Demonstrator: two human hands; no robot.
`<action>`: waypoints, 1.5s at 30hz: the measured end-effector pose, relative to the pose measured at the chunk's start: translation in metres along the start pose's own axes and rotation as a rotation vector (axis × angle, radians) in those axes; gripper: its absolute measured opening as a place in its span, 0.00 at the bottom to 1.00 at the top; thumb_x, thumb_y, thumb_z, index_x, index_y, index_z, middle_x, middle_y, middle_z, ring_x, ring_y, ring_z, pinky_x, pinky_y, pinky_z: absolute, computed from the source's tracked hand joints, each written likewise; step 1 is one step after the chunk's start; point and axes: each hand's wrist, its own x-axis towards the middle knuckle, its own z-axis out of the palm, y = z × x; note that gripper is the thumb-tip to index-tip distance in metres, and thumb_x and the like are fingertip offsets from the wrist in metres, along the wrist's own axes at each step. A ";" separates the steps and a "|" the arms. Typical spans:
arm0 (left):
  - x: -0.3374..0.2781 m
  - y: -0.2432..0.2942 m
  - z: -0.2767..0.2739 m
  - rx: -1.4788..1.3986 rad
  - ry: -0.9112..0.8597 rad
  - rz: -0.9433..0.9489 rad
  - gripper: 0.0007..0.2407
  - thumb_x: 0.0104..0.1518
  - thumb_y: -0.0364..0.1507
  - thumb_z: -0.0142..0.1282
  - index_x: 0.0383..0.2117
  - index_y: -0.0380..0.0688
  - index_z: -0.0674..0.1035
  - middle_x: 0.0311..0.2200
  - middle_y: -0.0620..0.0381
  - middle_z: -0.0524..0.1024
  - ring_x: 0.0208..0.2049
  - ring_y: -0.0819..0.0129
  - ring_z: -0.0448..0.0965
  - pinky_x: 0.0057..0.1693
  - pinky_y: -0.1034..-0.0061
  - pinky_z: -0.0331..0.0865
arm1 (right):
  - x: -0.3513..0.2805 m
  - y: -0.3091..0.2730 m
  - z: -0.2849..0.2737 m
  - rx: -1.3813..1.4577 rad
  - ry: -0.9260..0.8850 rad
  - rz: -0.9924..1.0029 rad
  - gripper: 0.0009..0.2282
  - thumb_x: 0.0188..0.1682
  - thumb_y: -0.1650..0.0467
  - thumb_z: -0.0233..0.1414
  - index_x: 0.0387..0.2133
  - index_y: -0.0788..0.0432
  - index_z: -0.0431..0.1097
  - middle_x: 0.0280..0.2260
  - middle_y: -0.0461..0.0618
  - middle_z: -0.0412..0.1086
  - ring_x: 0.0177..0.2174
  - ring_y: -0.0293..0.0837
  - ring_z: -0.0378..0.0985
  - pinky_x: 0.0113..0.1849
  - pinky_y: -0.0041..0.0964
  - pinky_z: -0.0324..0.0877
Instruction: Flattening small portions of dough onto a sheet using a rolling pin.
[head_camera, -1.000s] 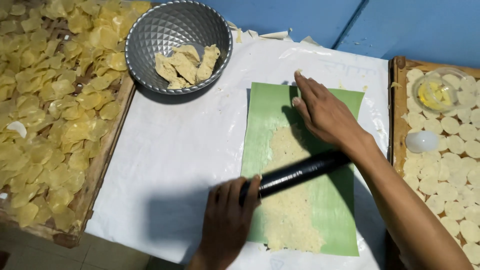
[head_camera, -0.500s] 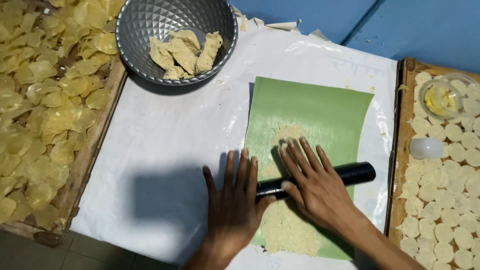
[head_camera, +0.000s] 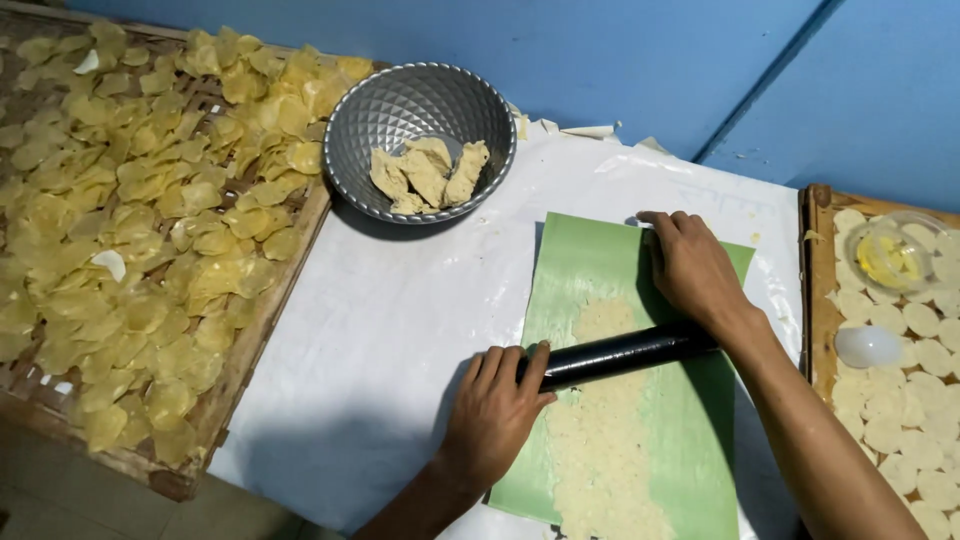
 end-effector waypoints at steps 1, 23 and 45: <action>-0.002 -0.002 0.004 0.007 -0.004 -0.001 0.24 0.57 0.38 0.62 0.57 0.35 0.74 0.35 0.51 0.70 0.35 0.62 0.66 0.45 0.69 0.64 | 0.001 0.000 0.000 -0.002 -0.001 0.016 0.18 0.52 0.76 0.48 0.57 0.63 0.66 0.41 0.62 0.73 0.38 0.55 0.74 0.45 0.50 0.72; 0.029 -0.060 -0.001 -0.243 0.144 0.030 0.21 0.49 0.27 0.70 0.49 0.31 0.78 0.41 0.45 0.78 0.40 0.57 0.74 0.53 0.61 0.65 | 0.229 -0.142 0.054 -0.312 -0.256 -0.449 0.06 0.45 0.74 0.54 0.30 0.61 0.79 0.31 0.53 0.80 0.31 0.52 0.83 0.34 0.44 0.78; 0.035 -0.058 0.005 -0.263 0.136 -0.013 0.19 0.54 0.32 0.67 0.47 0.32 0.79 0.40 0.47 0.79 0.38 0.59 0.75 0.52 0.61 0.63 | 0.176 -0.171 -0.006 0.074 -0.359 -0.300 0.14 0.41 0.73 0.61 0.42 0.60 0.74 0.34 0.55 0.80 0.30 0.53 0.83 0.34 0.44 0.78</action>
